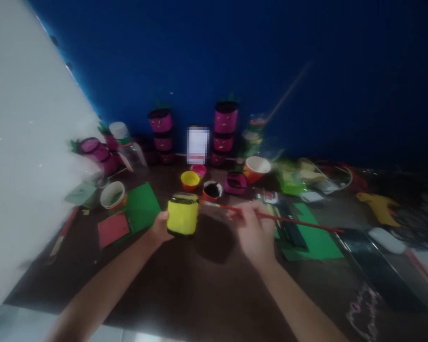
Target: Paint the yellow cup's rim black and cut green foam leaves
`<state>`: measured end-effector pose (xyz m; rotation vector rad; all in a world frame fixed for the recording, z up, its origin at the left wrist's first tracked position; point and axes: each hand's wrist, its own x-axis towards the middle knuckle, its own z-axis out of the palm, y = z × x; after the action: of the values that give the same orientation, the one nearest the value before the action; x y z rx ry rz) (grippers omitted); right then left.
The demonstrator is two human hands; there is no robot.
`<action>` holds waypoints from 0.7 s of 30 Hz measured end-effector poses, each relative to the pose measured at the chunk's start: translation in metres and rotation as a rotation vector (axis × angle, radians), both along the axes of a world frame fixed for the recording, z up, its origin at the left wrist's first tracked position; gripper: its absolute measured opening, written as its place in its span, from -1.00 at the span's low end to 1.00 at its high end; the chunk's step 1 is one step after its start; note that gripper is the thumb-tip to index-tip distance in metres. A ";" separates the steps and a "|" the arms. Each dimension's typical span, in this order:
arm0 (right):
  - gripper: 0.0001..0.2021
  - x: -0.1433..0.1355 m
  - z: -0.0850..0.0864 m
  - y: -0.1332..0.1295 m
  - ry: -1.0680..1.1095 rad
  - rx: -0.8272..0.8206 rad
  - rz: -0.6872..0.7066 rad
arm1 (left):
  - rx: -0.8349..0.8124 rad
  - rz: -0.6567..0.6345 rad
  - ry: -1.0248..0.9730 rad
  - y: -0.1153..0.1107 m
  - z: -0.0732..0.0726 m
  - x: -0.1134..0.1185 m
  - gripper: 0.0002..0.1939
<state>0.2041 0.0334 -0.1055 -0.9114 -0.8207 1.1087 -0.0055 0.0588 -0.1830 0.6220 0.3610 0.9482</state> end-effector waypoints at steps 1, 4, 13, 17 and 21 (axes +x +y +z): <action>-0.81 -0.001 0.001 -0.001 -0.011 0.000 0.012 | 0.000 0.003 -0.010 0.000 -0.001 0.000 -0.23; -0.81 -0.002 0.002 -0.002 -0.059 -0.014 0.040 | 0.008 -0.006 -0.031 0.000 -0.003 0.000 -0.27; -0.80 0.000 0.001 0.001 -0.072 0.028 0.001 | -0.012 -0.015 -0.004 -0.002 0.002 0.001 -0.26; -0.82 0.000 0.001 0.001 -0.113 0.025 0.032 | -0.025 0.002 -0.028 -0.002 0.003 0.001 -0.26; -0.83 0.001 0.000 0.002 -0.094 0.037 -0.011 | -0.030 -0.018 -0.034 -0.001 0.003 0.001 -0.19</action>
<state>0.2050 0.0353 -0.1056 -0.9417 -0.9095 1.0439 -0.0047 0.0577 -0.1799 0.5801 0.3380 0.9336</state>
